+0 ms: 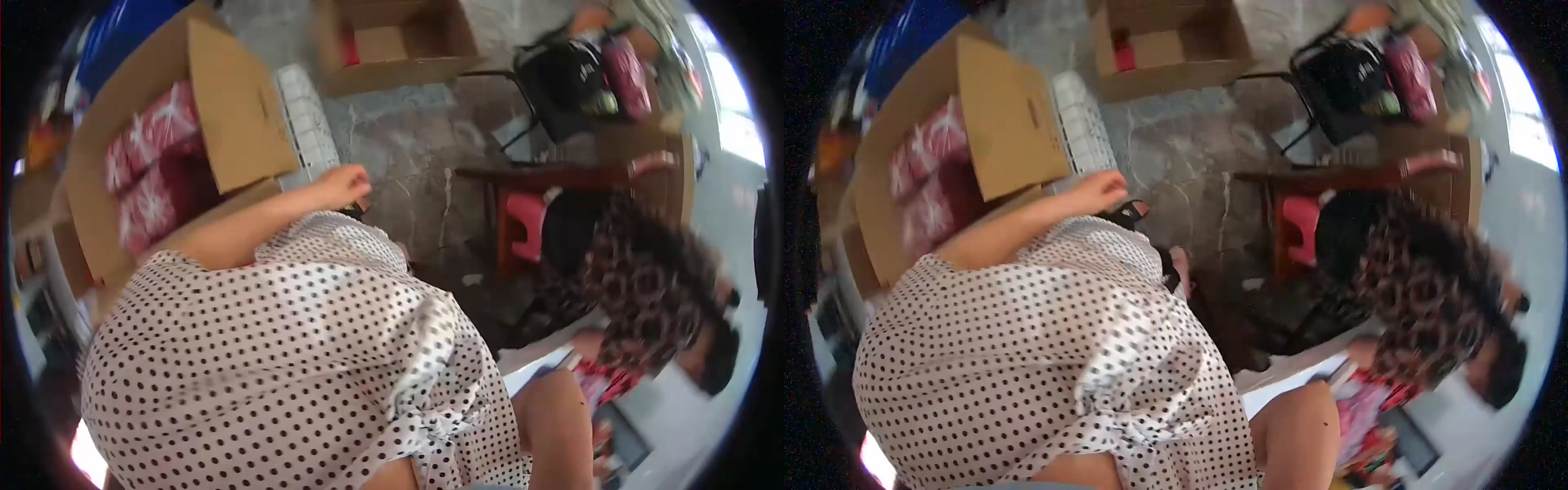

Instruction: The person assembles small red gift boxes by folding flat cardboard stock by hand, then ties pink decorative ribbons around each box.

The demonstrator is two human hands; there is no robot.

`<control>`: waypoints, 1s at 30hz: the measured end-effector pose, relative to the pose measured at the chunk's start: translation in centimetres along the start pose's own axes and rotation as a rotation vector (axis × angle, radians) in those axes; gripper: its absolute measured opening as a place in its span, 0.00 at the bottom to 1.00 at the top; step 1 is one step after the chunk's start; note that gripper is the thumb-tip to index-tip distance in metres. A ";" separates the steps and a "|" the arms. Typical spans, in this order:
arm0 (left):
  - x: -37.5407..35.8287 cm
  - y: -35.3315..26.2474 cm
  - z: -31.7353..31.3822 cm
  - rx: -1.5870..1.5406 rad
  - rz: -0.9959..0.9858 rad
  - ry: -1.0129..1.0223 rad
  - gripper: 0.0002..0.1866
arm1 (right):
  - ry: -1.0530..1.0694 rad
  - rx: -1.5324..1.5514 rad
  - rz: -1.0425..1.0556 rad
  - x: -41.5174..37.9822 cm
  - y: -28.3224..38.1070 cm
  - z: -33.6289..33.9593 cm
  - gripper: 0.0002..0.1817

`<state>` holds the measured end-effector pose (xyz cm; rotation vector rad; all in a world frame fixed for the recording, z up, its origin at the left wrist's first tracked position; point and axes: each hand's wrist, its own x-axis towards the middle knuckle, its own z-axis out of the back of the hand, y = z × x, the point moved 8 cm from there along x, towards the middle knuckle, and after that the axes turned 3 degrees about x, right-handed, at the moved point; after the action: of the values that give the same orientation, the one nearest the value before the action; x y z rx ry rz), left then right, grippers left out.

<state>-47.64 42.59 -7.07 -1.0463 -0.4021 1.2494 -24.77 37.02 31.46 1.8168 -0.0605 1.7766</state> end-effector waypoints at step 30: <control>17.4 20.2 -6.5 -0.045 0.942 0.194 0.39 | 1.309 0.313 -1.041 -38.0 -61.1 -58.8 0.15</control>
<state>-48.76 54.71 -31.60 -1.4471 0.2656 1.9360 -55.68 99.09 -30.45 0.2893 1.4091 1.7605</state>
